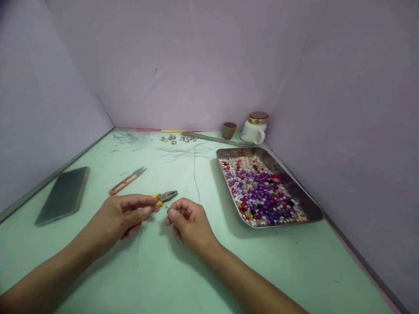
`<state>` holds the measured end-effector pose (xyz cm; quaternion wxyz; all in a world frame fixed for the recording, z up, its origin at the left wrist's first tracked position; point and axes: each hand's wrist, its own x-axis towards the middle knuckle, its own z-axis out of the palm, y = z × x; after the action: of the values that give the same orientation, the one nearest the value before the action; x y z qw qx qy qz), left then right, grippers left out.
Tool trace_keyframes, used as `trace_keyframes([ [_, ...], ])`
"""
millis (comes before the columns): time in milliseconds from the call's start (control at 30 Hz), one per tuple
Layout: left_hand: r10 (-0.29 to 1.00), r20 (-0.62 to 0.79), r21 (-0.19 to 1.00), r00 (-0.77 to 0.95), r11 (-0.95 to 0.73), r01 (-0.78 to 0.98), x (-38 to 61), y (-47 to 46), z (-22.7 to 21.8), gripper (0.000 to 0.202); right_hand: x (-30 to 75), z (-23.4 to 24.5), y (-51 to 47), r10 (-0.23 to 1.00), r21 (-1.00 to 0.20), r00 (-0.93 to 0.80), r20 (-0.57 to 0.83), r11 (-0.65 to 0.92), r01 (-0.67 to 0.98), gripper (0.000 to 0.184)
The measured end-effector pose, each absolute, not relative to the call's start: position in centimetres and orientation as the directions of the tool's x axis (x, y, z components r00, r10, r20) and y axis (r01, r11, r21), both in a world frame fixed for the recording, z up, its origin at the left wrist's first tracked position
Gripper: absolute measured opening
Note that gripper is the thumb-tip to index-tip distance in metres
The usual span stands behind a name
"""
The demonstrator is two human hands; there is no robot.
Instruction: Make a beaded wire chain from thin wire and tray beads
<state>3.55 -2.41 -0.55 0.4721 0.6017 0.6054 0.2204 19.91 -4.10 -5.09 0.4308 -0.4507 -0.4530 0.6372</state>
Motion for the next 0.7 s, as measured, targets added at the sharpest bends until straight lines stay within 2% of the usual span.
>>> trace_keyframes([
  [100,0.882,-0.427,0.873,0.202,0.343,0.347,4.3,-3.1,-0.7,0.033,19.7,-5.1,-4.3,0.951,-0.974,-0.255,-0.177,-0.207,-0.096,0.021],
  [200,0.860,-0.451,0.879,0.236,0.382,0.286,4.5,-3.1,-1.2,0.026,19.6,-5.3,-4.5,0.947,-0.980,-0.278,-0.162,-0.187,-0.068,0.022],
  [333,0.875,-0.431,0.873,0.223,0.341,0.349,4.4,-2.8,-1.6,0.010,19.5,-5.3,-4.6,0.941,-0.976,-0.282,-0.188,-0.212,-0.056,0.023],
  [467,0.908,-0.362,0.881,0.210,0.260,0.395,4.3,-2.8,-1.7,0.010,19.4,-5.2,-4.6,0.937,-0.973,-0.281,-0.208,-0.228,-0.041,0.024],
  [700,0.899,-0.386,0.881,0.206,0.294,0.370,4.2,-2.9,-1.8,0.011,19.3,-5.5,-4.7,0.939,-0.969,-0.258,-0.226,-0.243,-0.039,0.024],
])
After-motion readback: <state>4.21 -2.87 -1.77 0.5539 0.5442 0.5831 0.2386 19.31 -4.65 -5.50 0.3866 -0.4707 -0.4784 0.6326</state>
